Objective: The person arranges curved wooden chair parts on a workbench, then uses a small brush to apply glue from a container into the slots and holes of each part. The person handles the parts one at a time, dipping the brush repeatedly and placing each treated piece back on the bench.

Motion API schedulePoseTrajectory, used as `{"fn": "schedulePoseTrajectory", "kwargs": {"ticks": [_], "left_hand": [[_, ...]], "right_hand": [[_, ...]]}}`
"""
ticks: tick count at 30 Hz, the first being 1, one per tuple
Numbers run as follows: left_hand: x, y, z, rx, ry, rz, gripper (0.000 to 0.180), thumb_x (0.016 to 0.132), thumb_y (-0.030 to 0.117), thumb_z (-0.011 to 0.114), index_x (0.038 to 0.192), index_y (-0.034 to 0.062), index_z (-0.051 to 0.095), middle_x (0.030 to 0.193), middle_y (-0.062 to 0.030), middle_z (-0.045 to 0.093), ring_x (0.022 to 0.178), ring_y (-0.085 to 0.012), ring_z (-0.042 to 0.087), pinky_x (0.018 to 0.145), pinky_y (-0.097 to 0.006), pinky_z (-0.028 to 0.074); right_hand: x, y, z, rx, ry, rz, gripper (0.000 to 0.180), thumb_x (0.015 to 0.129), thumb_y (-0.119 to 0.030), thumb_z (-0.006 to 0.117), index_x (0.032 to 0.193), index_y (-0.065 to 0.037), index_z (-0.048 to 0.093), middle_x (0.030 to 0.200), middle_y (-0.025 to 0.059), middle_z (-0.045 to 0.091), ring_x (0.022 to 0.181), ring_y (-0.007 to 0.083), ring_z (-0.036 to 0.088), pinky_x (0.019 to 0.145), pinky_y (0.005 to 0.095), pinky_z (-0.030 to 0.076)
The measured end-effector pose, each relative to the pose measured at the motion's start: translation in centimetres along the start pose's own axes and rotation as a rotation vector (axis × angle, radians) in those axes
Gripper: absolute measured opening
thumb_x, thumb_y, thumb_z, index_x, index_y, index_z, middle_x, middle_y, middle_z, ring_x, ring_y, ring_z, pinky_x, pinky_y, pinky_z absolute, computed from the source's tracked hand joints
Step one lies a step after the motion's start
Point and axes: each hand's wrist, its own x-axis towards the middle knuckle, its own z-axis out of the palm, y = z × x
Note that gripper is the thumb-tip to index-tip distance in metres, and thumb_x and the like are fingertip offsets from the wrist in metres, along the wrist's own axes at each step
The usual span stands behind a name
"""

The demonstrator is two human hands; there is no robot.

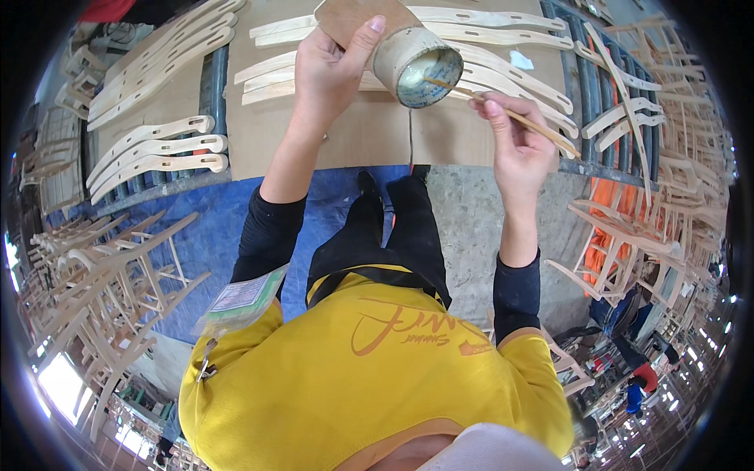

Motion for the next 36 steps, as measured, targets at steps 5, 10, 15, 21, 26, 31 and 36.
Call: {"fn": "schedulePoseTrajectory", "kwargs": {"ticks": [5,10,15,21,26,31,36], "left_hand": [[0.1,-0.2,-0.1,-0.020,0.011,0.021,0.031,0.099,0.021,0.068,0.116,-0.0043,0.066,0.104,-0.0075,0.073,0.091,-0.0108,0.068,0.081,-0.025,0.054],[0.0,-0.6,-0.2,-0.051,0.074,0.029,0.028,0.099,0.021,0.068,0.113,-0.0042,0.068,0.101,-0.0064,0.073,0.088,-0.0094,0.066,0.079,-0.024,0.053],[-0.1,-1.1,-0.5,-0.057,0.112,-0.041,0.028,0.099,0.021,0.068,0.112,-0.0037,0.068,0.101,-0.0064,0.073,0.087,-0.0092,0.066,0.077,-0.024,0.053],[-0.2,-1.1,-0.5,-0.071,0.097,-0.010,0.028,0.099,0.020,0.068,0.111,-0.0046,0.069,0.102,-0.0064,0.074,0.088,-0.0088,0.065,0.077,-0.024,0.052],[-0.1,-0.8,-0.4,-0.105,0.094,0.001,0.028,0.099,0.021,0.068,0.111,-0.0046,0.068,0.101,-0.0064,0.074,0.088,-0.0088,0.065,0.078,-0.024,0.052],[0.1,-0.2,-0.2,-0.031,0.091,0.037,0.030,0.098,0.022,0.069,0.112,-0.0049,0.068,0.101,-0.0064,0.074,0.088,-0.0086,0.065,0.078,-0.024,0.052],[0.4,-0.2,0.6,-0.060,0.114,0.053,0.029,0.099,0.022,0.069,0.111,-0.0044,0.068,0.100,-0.0061,0.073,0.088,-0.0084,0.064,0.079,-0.023,0.052]], "right_hand": [[-0.8,0.0,0.7,0.101,-0.024,0.067,0.014,0.098,-0.004,0.065,0.105,0.007,0.063,0.100,0.0159,0.071,0.094,0.0229,0.073,0.087,0.0319,0.058],[-0.7,0.2,0.7,0.247,0.027,0.248,0.015,0.098,-0.006,0.065,0.108,0.006,0.063,0.103,0.0179,0.071,0.095,0.0249,0.073,0.086,0.0327,0.060],[-0.7,0.7,0.8,0.300,0.064,0.280,0.018,0.099,-0.007,0.064,0.114,0.003,0.062,0.108,0.0186,0.072,0.097,0.0261,0.073,0.085,0.0341,0.060],[-0.3,0.8,1.2,0.189,0.040,0.150,0.014,0.097,-0.002,0.066,0.106,0.006,0.060,0.105,0.0194,0.071,0.093,0.0224,0.073,0.085,0.0298,0.060],[-0.2,0.4,0.6,0.183,-0.010,0.149,0.012,0.096,-0.002,0.067,0.103,0.006,0.060,0.104,0.0184,0.071,0.093,0.0213,0.072,0.086,0.0297,0.058],[0.2,0.4,0.6,0.166,0.041,0.051,0.012,0.096,-0.002,0.067,0.102,0.005,0.060,0.104,0.0185,0.071,0.093,0.0213,0.072,0.086,0.0303,0.058],[-0.4,0.7,0.7,0.207,0.016,0.154,0.013,0.096,-0.003,0.068,0.102,0.004,0.060,0.102,0.0199,0.072,0.093,0.0220,0.073,0.085,0.0302,0.059]]}}
